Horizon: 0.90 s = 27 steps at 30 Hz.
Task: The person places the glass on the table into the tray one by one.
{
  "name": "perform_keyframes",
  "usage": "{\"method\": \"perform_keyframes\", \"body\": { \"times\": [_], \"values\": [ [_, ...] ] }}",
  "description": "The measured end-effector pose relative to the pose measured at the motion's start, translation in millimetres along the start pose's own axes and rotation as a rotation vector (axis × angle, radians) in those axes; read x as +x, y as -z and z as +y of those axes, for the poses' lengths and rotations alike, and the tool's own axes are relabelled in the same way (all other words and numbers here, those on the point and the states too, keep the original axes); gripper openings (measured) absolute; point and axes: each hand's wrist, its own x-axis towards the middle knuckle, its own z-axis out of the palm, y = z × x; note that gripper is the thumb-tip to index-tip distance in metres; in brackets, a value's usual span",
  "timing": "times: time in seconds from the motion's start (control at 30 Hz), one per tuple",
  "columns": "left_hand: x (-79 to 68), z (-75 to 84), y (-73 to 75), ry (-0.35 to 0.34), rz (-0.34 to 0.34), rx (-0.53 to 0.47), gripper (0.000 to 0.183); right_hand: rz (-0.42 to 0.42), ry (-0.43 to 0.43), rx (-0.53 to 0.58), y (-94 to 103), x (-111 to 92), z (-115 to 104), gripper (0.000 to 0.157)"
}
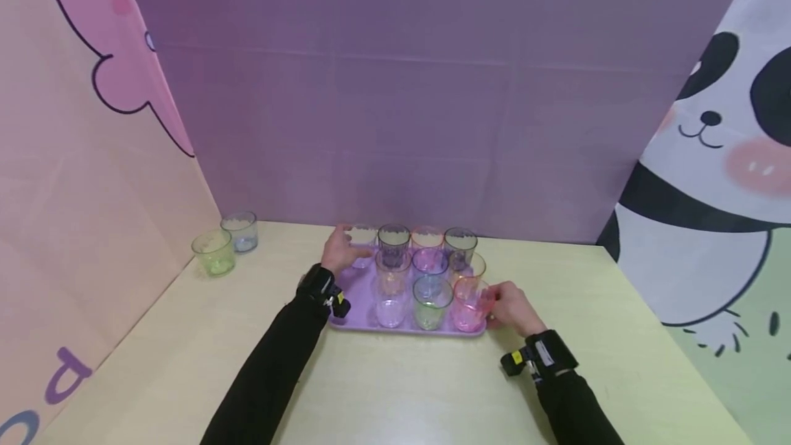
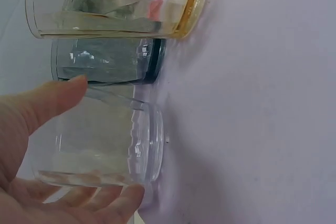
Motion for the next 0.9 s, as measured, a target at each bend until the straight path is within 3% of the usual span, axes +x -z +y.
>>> {"method": "perform_keyframes", "body": {
  "times": [0.6,0.9],
  "values": [
    [3.4,-0.5,-0.8,-0.011,0.011,0.096,0.082,-0.001,0.002,-0.014,1.2,-1.1,-1.4,0.015],
    [0.5,-4.0,-1.0,0.004,0.005,0.062,0.087,-0.009,-0.024,-0.005,0.1,-0.1,0.0,0.015]
  ]
}}
